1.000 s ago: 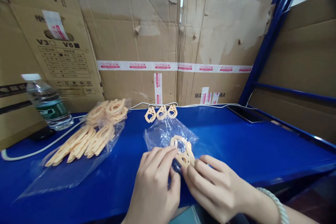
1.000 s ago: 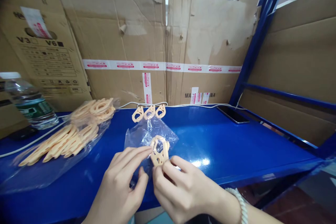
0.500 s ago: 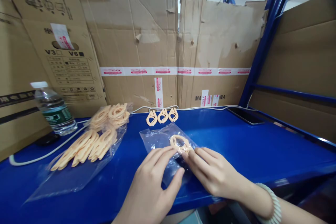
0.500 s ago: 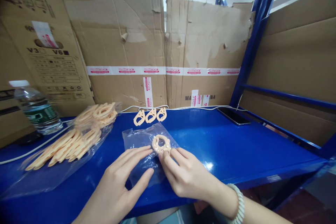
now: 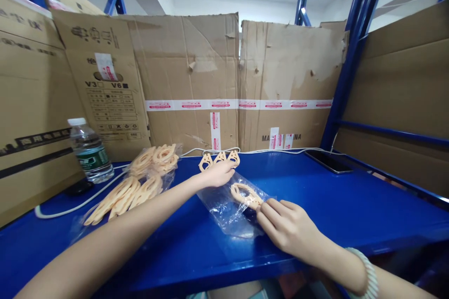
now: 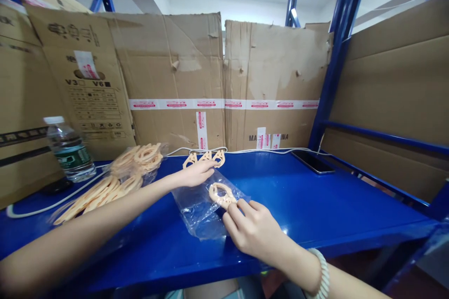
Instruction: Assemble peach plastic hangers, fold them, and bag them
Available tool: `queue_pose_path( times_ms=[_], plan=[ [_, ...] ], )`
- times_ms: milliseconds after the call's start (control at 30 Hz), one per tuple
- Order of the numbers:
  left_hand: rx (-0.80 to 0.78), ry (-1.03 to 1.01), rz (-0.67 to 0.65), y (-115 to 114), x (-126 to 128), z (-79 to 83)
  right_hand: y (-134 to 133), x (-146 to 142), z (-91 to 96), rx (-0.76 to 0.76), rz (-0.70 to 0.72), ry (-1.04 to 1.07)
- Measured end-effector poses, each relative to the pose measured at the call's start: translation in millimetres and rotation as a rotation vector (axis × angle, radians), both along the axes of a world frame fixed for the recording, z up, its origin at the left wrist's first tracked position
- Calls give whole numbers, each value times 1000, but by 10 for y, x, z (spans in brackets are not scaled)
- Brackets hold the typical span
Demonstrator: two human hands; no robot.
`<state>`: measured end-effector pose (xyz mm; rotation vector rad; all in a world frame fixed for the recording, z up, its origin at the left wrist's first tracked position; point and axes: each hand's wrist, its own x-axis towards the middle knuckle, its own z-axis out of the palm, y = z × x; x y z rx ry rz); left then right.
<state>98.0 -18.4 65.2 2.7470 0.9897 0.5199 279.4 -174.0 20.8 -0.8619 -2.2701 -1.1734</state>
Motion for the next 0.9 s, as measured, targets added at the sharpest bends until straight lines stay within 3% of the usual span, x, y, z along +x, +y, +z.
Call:
queue_pose_path(
  times_ms=[167,333,433,600,733,833,900],
  plan=[
    [-53,19,-37,171,116,-230,103,-41,-64,51,-114,20],
    [-70,-15,-77,151,73,-294,235,-119,-99,15,-250,9],
    [-71,-28,-101,142,65,-309,300,-152,3,-126,-316,31],
    [-35,-64,-124,114,79,-318,454,-73,185,-541,-426,255],
    [75,-168,-33,-59,32,-203,512,126,358,-757,-337,285],
    [136,-216,66,-369,-42,-95,582,266,573,-968,-140,319],
    [143,-200,84,-642,-89,-75,750,299,680,-1008,-43,331]
  ],
)
